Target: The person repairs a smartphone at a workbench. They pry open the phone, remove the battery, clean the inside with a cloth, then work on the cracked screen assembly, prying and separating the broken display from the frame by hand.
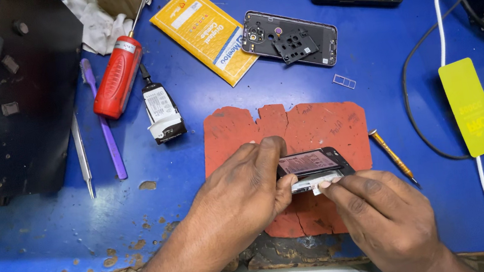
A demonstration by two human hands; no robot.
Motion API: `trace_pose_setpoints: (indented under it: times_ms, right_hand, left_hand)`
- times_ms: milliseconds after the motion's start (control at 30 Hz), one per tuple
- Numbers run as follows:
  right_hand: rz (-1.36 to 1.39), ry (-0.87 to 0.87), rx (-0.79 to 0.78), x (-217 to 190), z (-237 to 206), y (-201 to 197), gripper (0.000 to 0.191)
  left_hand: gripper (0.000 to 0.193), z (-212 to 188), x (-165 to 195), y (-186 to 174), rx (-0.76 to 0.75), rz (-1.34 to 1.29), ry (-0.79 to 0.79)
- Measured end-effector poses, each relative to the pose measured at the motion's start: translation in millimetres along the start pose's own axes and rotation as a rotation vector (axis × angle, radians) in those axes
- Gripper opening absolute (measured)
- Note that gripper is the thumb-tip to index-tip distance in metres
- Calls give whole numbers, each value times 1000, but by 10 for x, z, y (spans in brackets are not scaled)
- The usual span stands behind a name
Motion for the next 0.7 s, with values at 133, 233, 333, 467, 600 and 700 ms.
trace_pose_setpoints:
  times_ms: [133, 233, 333, 467, 600, 700]
  right_hand:
    - [5, -3, 0, -2, 8, -6, 22]
    - [6, -34, -18, -23, 9, -8, 23]
    - [-31, -38, -3, -38, -2, -15, 21]
    - [-25, -81, -21, -50, -39, 9, 26]
    - [-40, -114, -39, -59, -131, 74, 30]
    - [-13, -134, -22, -58, -225, 131, 31]
  left_hand:
    - [36, 17, -35, 21, 5, -10, -23]
    - [32, 33, -58, 23, 12, -22, -48]
    - [30, 27, -35, 10, 5, -15, -52]
    - [21, 66, -39, -16, -62, 19, -81]
    - [15, 81, 12, -76, -39, 88, -4]
    - [10, 103, 39, -158, 99, 63, 69]
Point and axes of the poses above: each hand's wrist, its own z-axis towards the middle knuckle, its own y-axis out of the palm, x = y × z, the point moved 6 cm from there along z, towards the middle knuckle, and after that the axes turned 3 degrees about -x, right-handed, at the moved point
